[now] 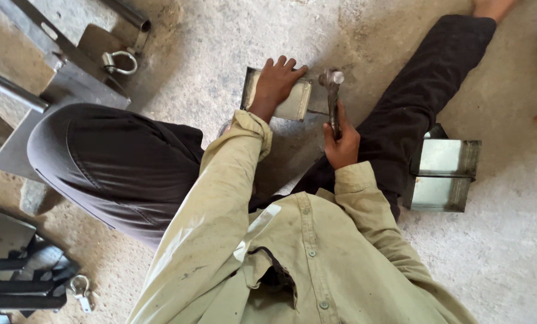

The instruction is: The person sits on the floor and repeatedly strikes a small rectangular metal block with a hammer. They reposition the block frequently to hit different edges and surfaces, then place the finished piece aside to pick up another block from a nearby pile.

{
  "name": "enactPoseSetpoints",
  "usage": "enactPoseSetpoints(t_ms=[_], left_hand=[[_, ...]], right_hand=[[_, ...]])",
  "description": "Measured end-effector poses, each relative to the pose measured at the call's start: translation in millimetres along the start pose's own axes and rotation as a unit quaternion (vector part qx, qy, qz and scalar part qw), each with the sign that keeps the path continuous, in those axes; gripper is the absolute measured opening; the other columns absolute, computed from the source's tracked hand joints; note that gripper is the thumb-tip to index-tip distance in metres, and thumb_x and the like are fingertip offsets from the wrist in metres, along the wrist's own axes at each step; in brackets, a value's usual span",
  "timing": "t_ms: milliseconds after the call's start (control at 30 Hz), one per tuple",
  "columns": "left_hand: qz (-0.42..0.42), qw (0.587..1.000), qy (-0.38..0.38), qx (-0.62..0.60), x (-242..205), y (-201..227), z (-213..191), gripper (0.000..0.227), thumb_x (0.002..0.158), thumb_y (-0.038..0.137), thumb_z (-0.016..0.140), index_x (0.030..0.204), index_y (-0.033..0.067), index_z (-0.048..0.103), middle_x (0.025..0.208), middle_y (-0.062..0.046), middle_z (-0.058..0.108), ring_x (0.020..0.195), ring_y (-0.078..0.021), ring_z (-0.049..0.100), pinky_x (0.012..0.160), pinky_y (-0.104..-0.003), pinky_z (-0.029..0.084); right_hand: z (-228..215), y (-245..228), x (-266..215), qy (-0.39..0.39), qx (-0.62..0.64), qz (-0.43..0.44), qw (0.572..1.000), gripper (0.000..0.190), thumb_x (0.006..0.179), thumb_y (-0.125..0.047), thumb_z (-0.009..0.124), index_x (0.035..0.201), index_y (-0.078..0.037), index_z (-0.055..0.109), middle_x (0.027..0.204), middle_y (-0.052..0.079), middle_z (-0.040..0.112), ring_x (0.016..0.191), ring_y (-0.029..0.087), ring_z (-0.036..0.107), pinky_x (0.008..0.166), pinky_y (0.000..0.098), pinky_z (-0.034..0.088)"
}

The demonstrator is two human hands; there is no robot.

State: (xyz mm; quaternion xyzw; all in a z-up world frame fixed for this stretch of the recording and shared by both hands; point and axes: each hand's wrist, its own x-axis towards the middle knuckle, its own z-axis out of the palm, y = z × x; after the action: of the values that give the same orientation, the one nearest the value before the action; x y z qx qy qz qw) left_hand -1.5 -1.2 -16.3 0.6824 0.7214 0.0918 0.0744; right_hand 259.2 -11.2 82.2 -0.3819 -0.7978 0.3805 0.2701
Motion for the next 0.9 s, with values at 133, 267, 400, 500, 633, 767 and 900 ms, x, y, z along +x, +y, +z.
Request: enactPoseSetpoints(t_ms=[133, 267, 400, 500, 633, 767, 900], left_hand=[[-0.015, 1.000, 0.006, 0.015, 2, 5, 9, 0.046, 0.094, 0.012, 0.054, 0.136, 0.0316, 0.062, 0.122, -0.003, 0.065, 0.117, -0.0262, 0.057, 0.090, -0.049, 0.047], [-0.034, 0.999, -0.004, -0.011, 5, 6, 1, 0.043, 0.095, 0.014, 0.054, 0.132, 0.0329, 0.063, 0.123, -0.001, 0.066, 0.116, -0.0284, 0.057, 0.086, -0.051, 0.047], [-0.027, 0.999, 0.001, -0.016, 8, 17, -22, 0.036, 0.101, 0.013, 0.054, 0.132, 0.0269, 0.065, 0.118, -0.003, 0.068, 0.105, -0.0276, 0.060, 0.089, -0.054, 0.047], [0.023, 0.976, 0.212, 0.035, 16, 35, -44, 0.036, 0.091, 0.013, 0.057, 0.126, 0.0184, 0.067, 0.112, -0.002, 0.068, 0.101, -0.0270, 0.060, 0.088, -0.053, 0.046], [-0.004, 0.978, 0.206, 0.035, 18, 63, -58, 0.023, 0.091, 0.016, 0.058, 0.113, 0.0099, 0.066, 0.102, -0.006, 0.066, 0.103, -0.0259, 0.061, 0.087, -0.052, 0.045], [-0.006, 0.986, 0.166, 0.022, 15, 65, -53, 0.020, 0.090, 0.016, 0.059, 0.108, 0.0084, 0.065, 0.097, -0.007, 0.066, 0.098, -0.0268, 0.061, 0.083, -0.050, 0.044], [-0.019, 0.987, 0.156, 0.044, 17, 63, -48, 0.019, 0.089, 0.013, 0.058, 0.108, 0.0092, 0.063, 0.093, -0.006, 0.065, 0.092, -0.0273, 0.061, 0.080, -0.049, 0.045]], right_hand=[[5, -14, 9, -0.017, -0.028, -0.005, 0.999, 0.059, 0.107, -0.016, 0.068, 0.160, -0.005, 0.043, 0.078, 0.018, 0.059, 0.062, 0.020, 0.052, 0.062, 0.0353, 0.046], [12, -5, 8, -0.005, -0.030, 0.015, 0.999, 0.059, 0.104, -0.012, 0.068, 0.159, -0.007, 0.045, 0.086, 0.018, 0.064, 0.067, 0.019, 0.055, 0.067, 0.0334, 0.050], [8, 17, -4, 0.009, -0.011, 0.022, 1.000, 0.062, 0.099, -0.004, 0.069, 0.157, -0.006, 0.048, 0.116, 0.017, 0.071, 0.077, 0.015, 0.060, 0.073, 0.0310, 0.054], [4, 18, -4, 0.028, 0.032, 0.071, 0.997, 0.063, 0.099, 0.000, 0.070, 0.158, -0.005, 0.049, 0.107, 0.007, 0.070, 0.078, 0.011, 0.054, 0.070, 0.0284, 0.051], [-16, -10, 6, 0.087, 0.203, 0.157, 0.963, 0.060, 0.103, -0.004, 0.064, 0.159, -0.007, 0.043, 0.083, -0.002, 0.058, 0.062, 0.005, 0.048, 0.056, 0.0234, 0.042], [-48, -45, 13, 0.112, 0.236, 0.118, 0.958, 0.060, 0.105, -0.007, 0.062, 0.161, -0.007, 0.037, 0.077, -0.002, 0.058, 0.056, 0.005, 0.047, 0.051, 0.0233, 0.040], [-58, -60, 32, 0.091, 0.037, -0.096, 0.991, 0.052, 0.119, -0.010, 0.063, 0.164, -0.006, 0.037, 0.123, 0.018, 0.070, 0.082, 0.018, 0.063, 0.074, 0.0283, 0.054]])
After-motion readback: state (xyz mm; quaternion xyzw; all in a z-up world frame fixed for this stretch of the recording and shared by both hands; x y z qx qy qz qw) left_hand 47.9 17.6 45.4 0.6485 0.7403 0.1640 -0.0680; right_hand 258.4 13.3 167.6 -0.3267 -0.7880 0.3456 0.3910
